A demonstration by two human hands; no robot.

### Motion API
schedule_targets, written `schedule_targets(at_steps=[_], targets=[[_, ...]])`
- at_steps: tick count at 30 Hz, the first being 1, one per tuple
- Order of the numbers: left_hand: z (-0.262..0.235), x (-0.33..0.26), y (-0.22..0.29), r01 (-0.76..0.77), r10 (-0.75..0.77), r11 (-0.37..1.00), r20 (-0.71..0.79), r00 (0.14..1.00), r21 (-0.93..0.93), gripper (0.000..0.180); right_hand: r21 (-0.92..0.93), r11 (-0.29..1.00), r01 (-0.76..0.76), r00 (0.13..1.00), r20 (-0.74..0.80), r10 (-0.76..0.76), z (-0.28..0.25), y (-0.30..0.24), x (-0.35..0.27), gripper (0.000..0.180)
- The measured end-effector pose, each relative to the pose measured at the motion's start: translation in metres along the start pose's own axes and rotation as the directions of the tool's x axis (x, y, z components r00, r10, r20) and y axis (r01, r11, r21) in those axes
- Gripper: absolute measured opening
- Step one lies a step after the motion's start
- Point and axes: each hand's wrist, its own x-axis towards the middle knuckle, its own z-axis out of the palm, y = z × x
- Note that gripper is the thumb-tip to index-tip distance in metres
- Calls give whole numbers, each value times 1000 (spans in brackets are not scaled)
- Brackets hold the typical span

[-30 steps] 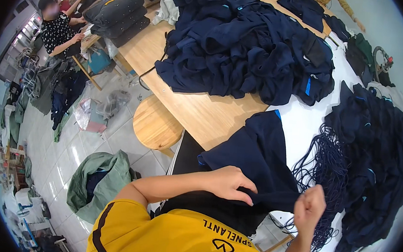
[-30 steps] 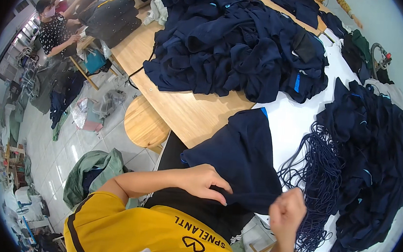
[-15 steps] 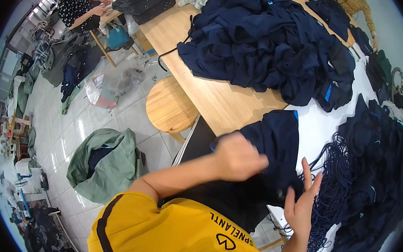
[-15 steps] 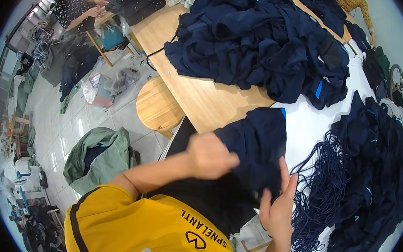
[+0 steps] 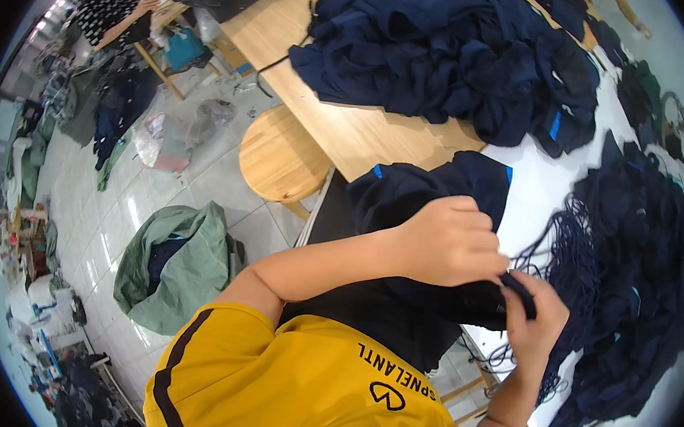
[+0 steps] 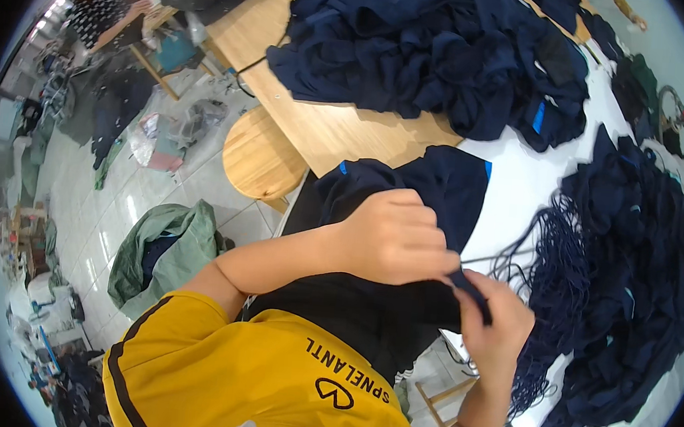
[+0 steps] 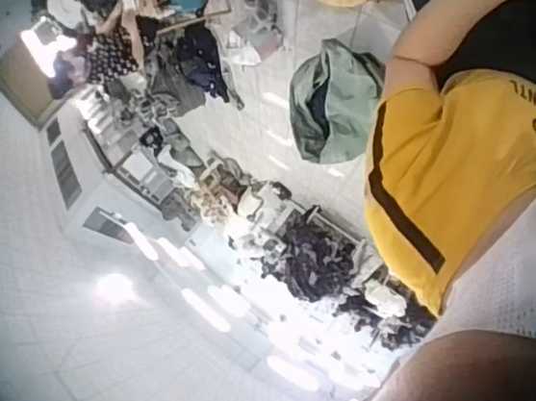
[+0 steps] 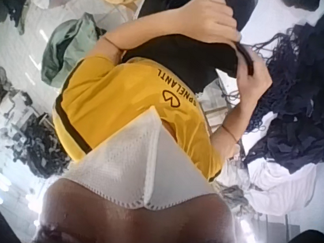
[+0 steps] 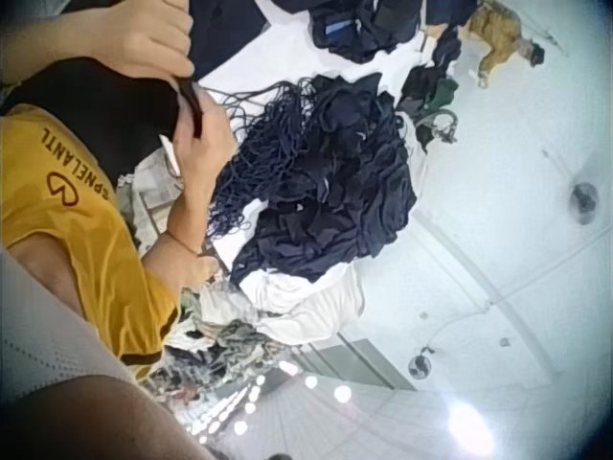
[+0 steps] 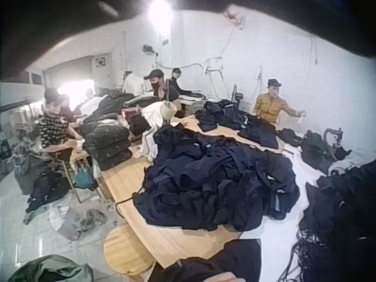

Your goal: Threading blue drawstrings through the waistbands of dark blue trousers using a long metal needle tool.

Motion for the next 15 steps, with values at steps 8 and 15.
schedule_targets(at_steps=[8,15], targets=[[-14,-76,-11,854,-373,380,786,493,-355,24,143,910,-390,921,86,381,-17,39,-15,22],[-14,-58,-8,908,-237,182,880,412,-377,21,386,906,-176,971,-86,225,7,37,-12,21]])
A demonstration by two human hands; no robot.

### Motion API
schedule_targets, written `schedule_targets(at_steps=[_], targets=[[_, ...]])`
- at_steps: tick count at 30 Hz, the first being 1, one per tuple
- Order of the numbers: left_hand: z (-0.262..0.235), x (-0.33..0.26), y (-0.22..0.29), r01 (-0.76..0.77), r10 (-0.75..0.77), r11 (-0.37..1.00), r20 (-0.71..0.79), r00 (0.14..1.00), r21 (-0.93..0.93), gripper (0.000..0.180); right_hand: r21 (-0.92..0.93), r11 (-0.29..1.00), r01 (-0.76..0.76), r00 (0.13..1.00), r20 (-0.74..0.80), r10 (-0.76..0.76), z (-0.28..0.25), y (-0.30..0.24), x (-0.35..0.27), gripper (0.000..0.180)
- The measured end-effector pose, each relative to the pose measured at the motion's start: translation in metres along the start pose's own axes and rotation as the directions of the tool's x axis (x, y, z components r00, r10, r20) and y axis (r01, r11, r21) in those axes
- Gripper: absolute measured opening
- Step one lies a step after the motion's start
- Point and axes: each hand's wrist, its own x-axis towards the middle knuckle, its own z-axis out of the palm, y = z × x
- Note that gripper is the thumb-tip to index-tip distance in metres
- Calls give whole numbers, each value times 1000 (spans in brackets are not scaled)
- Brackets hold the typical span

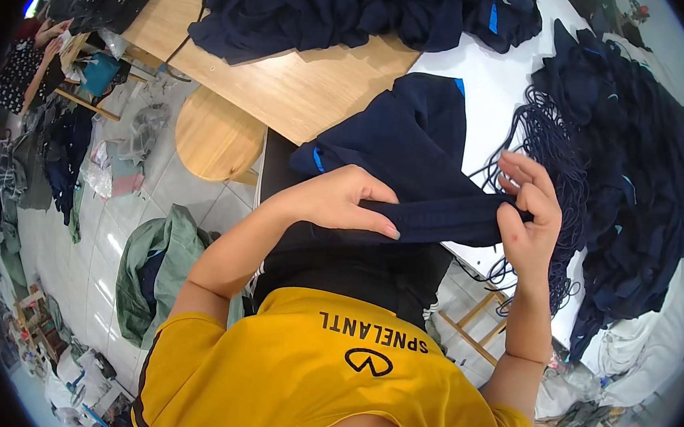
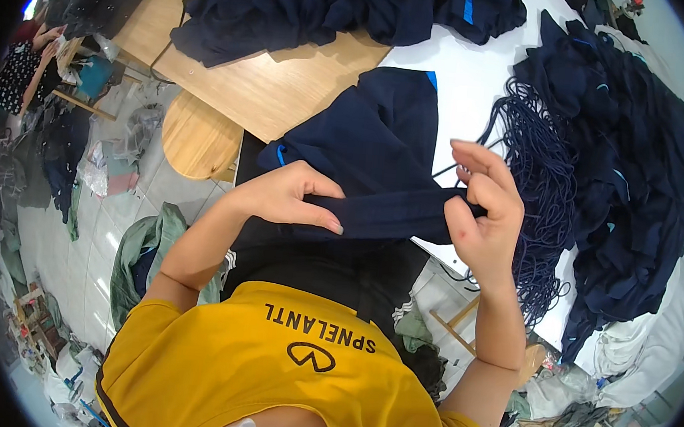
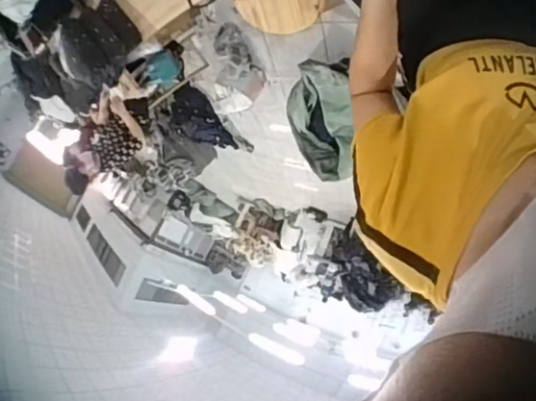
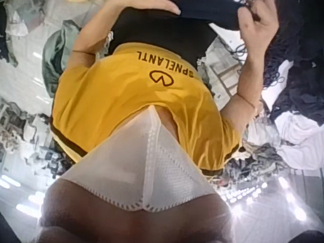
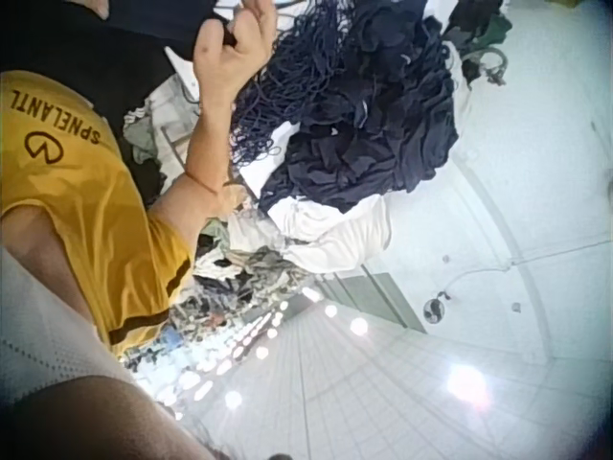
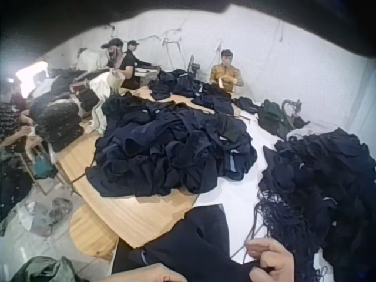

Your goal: Threading blue drawstrings through the waistbands of dark blue trousers using a long metal needle tool.

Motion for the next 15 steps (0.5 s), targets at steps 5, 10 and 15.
schedule_targets(at_steps=[5,10,15], targets=[[9,8,1,-173,208,910,-53,977,377,37,-73,997,27,1000,8,-27,13,-3,-9,17],[37,10,-17,-147,370,833,-340,865,534,19,130,972,-194,972,163,172,51,-5,-35,20],[37,10,-19,-195,825,456,-331,458,868,13,73,994,84,987,133,-93,64,-16,-36,90]])
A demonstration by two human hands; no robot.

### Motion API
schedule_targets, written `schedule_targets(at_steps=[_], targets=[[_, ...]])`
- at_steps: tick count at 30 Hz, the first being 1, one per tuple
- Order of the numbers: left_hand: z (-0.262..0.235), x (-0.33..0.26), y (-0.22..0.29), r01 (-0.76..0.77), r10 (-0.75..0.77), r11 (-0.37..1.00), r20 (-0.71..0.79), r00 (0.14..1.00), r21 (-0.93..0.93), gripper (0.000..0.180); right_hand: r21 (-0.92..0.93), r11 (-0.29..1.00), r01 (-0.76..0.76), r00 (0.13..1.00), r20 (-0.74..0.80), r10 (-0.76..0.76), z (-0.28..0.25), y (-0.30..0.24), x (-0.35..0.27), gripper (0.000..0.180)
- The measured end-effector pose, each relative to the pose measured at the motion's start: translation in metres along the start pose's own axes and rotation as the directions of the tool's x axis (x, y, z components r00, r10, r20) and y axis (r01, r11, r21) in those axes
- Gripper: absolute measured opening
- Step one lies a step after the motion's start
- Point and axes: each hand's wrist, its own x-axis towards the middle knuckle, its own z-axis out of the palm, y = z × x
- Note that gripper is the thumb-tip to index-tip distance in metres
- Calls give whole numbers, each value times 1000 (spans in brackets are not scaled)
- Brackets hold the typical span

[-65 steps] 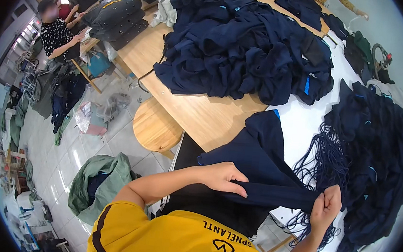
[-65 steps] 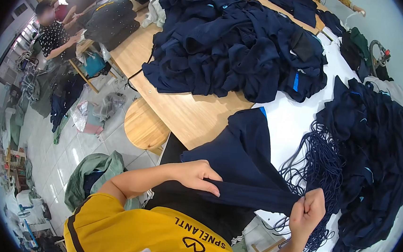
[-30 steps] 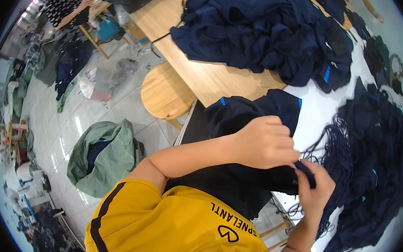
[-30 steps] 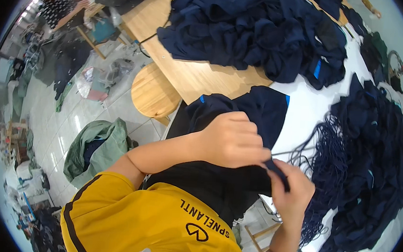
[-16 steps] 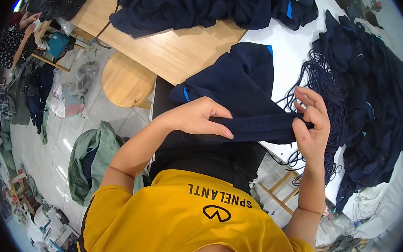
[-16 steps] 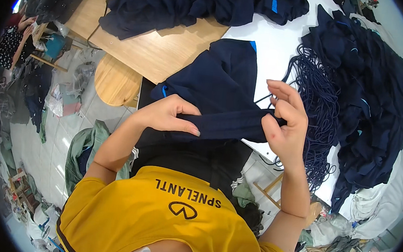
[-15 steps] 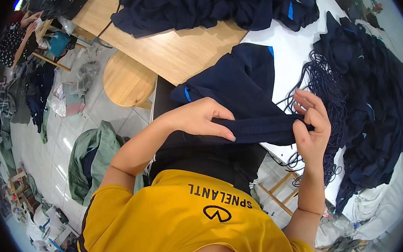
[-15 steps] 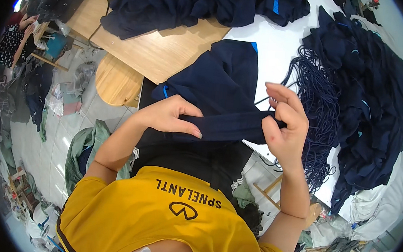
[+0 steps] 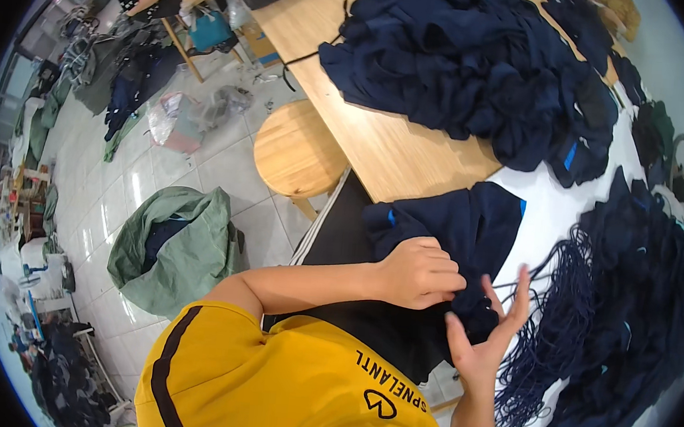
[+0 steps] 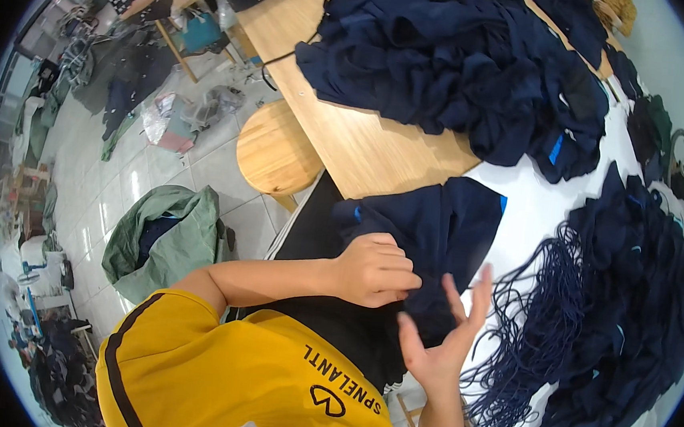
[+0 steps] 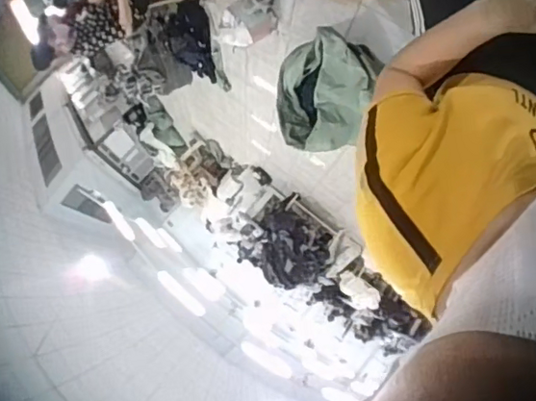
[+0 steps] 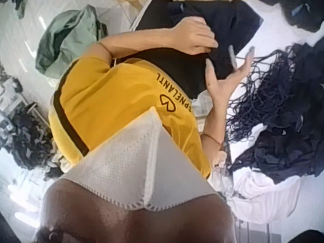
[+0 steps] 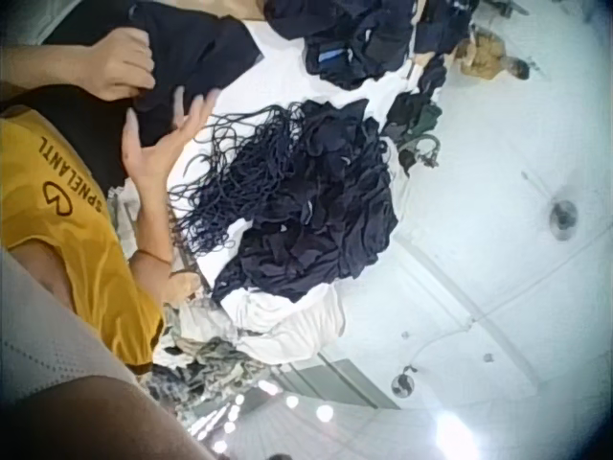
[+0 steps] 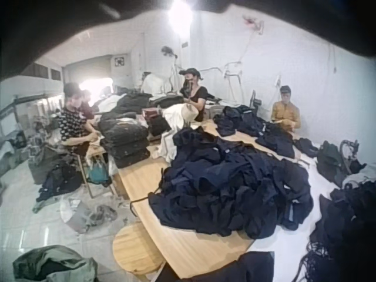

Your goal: Threading blue drawstrings through the waistbands of dark blue trousers using a long metal needle tool.

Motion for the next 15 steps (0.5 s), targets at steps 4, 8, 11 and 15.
schedule_targets(at_steps=[4,8,11,15], targets=[[-83,37,-24,-74,230,828,-215,949,556,10,-597,767,-237,964,-46,262,-23,47,0,94],[-176,51,-46,-53,228,580,-100,968,813,21,-466,578,-670,663,-25,748,-14,73,-23,93],[-171,68,-61,-7,228,629,-176,958,777,24,-321,900,-294,925,143,353,28,66,-47,106],[-99,99,-36,-280,389,712,-31,921,644,11,-453,813,365,886,-97,-452,0,22,7,118]])
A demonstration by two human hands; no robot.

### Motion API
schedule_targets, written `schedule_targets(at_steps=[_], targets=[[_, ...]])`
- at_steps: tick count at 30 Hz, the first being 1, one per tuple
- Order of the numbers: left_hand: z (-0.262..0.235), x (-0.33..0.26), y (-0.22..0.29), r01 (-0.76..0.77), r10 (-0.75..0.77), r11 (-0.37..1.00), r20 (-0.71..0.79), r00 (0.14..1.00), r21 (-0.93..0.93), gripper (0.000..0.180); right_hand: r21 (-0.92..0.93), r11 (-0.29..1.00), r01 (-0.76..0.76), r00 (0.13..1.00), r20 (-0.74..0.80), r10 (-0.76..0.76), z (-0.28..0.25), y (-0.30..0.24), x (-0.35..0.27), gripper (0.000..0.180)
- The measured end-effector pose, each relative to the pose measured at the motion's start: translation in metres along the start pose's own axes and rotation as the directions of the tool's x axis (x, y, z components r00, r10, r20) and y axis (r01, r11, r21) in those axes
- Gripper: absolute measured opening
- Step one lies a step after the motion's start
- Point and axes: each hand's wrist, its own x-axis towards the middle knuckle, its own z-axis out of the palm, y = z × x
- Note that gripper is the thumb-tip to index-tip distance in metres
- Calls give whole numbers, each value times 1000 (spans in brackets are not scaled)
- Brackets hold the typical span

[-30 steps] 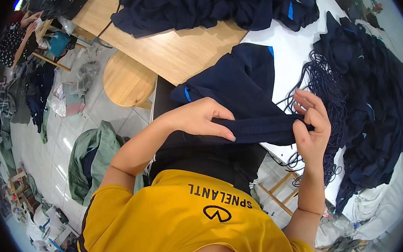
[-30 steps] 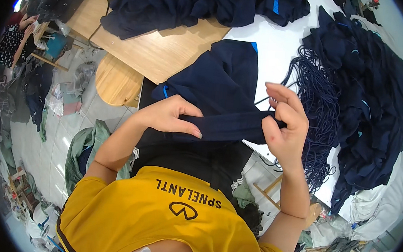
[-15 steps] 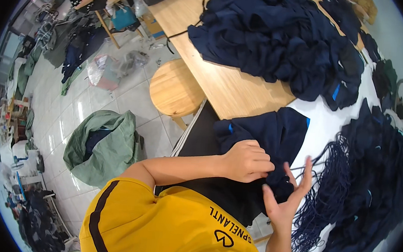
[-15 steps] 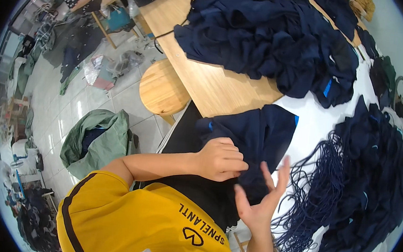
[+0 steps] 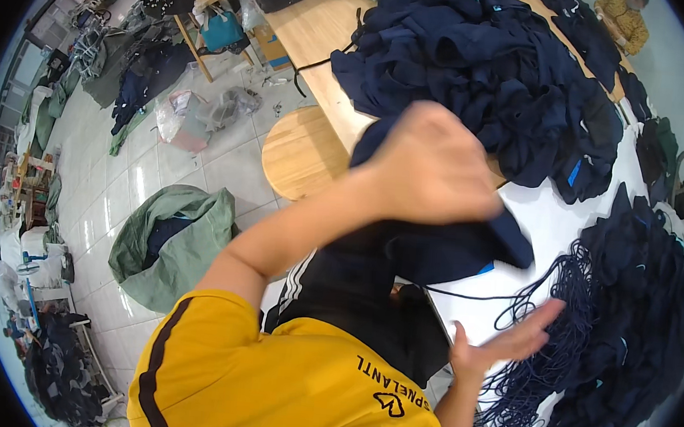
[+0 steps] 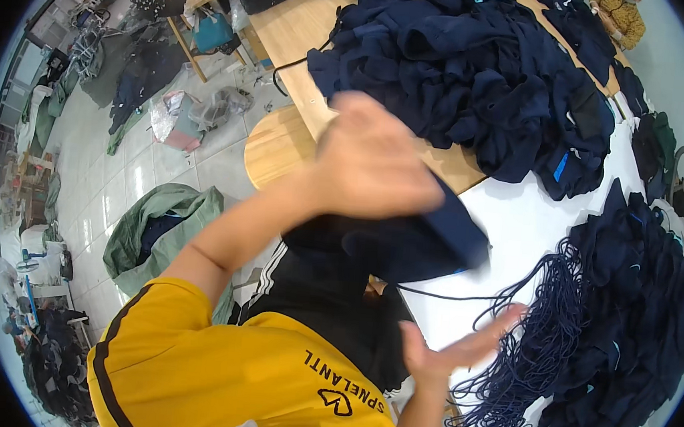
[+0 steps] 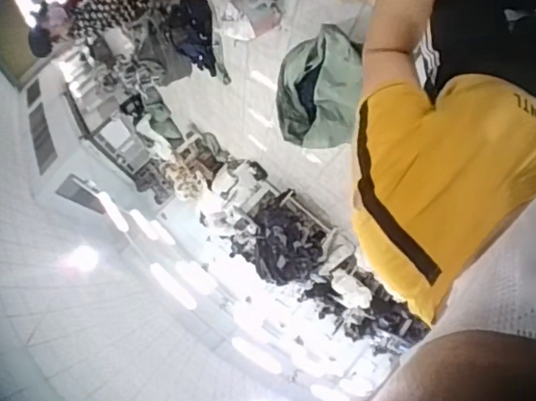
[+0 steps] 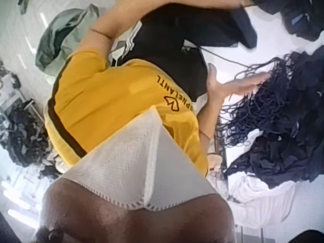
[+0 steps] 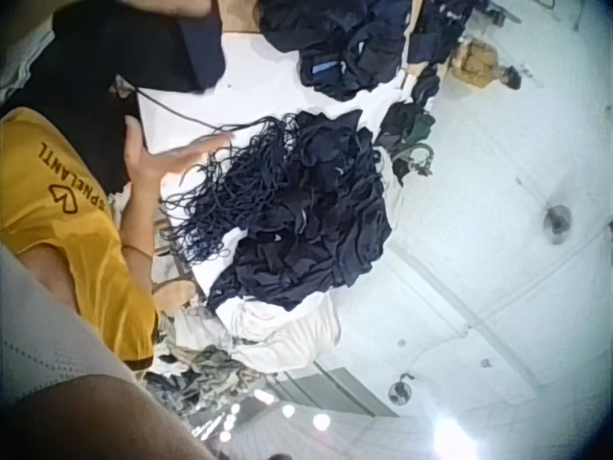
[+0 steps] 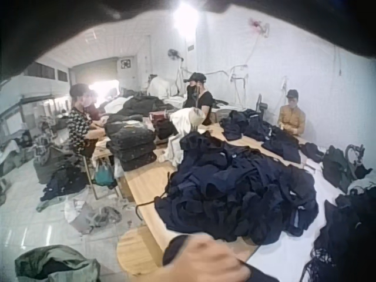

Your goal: Threading blue drawstrings through the waistbands of dark blue trousers using a long metal needle tool.

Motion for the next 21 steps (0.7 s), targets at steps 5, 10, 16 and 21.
schedule_targets(at_steps=[5,10,16,21], targets=[[54,2,80,-18,-17,895,-75,997,-447,18,-47,887,-460,864,205,459,-38,-5,44,38],[63,-60,103,521,-400,582,338,852,-625,37,-7,789,-614,766,235,598,-64,13,9,16],[39,-100,103,740,-287,172,686,669,-650,20,24,794,-607,762,303,573,-72,20,-4,16],[10,-85,68,871,161,63,867,472,-487,34,235,639,-733,671,408,619,-80,12,-2,15]])
